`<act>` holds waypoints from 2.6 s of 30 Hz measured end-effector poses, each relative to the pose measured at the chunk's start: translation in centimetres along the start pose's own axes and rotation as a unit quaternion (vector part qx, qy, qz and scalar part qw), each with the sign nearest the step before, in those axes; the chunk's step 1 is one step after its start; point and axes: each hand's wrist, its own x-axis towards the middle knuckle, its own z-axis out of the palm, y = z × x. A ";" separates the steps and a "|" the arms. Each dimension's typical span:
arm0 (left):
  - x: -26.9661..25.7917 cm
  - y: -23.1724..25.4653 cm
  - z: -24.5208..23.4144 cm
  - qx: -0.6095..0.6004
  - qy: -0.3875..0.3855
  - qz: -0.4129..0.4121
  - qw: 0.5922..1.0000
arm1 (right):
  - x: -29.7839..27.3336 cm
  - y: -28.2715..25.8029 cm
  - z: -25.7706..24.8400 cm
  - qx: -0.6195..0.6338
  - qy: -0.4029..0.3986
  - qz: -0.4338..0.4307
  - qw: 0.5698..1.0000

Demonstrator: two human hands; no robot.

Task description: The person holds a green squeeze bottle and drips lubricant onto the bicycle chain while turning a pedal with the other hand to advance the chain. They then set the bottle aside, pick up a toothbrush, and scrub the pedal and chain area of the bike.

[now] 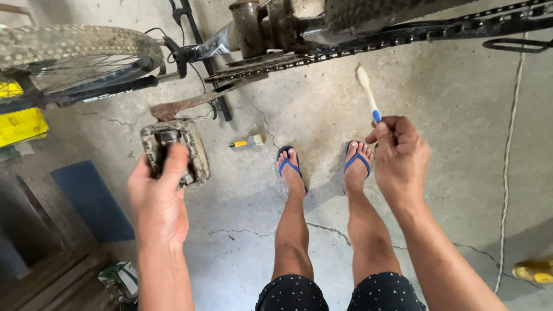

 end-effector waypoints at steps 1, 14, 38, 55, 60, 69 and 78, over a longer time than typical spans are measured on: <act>0.1 0.2 0.1 0.030 -0.007 -0.001 1.000 | 0.2 0.0 0.0 0.000 0.008 -0.016 1.000; -0.3 1.6 2.3 0.133 0.008 -0.004 0.991 | 1.7 0.6 1.0 0.053 -0.008 0.022 0.998; -2.5 1.7 6.2 0.077 0.023 0.084 0.993 | 4.1 2.0 0.9 0.040 0.092 -0.004 0.995; -3.5 1.9 8.0 0.247 0.070 0.195 0.946 | 4.4 2.9 1.4 0.061 0.116 0.006 0.991; -3.7 2.0 8.3 0.219 0.060 0.163 0.960 | 2.6 2.3 0.9 0.092 0.094 0.039 0.991; -4.4 3.0 9.4 0.215 0.040 0.120 0.968 | 1.4 1.2 0.3 0.105 0.092 0.072 0.987; -4.5 3.7 11.6 0.148 -0.021 -0.008 0.989 | 2.0 1.2 0.9 0.137 0.074 0.088 0.984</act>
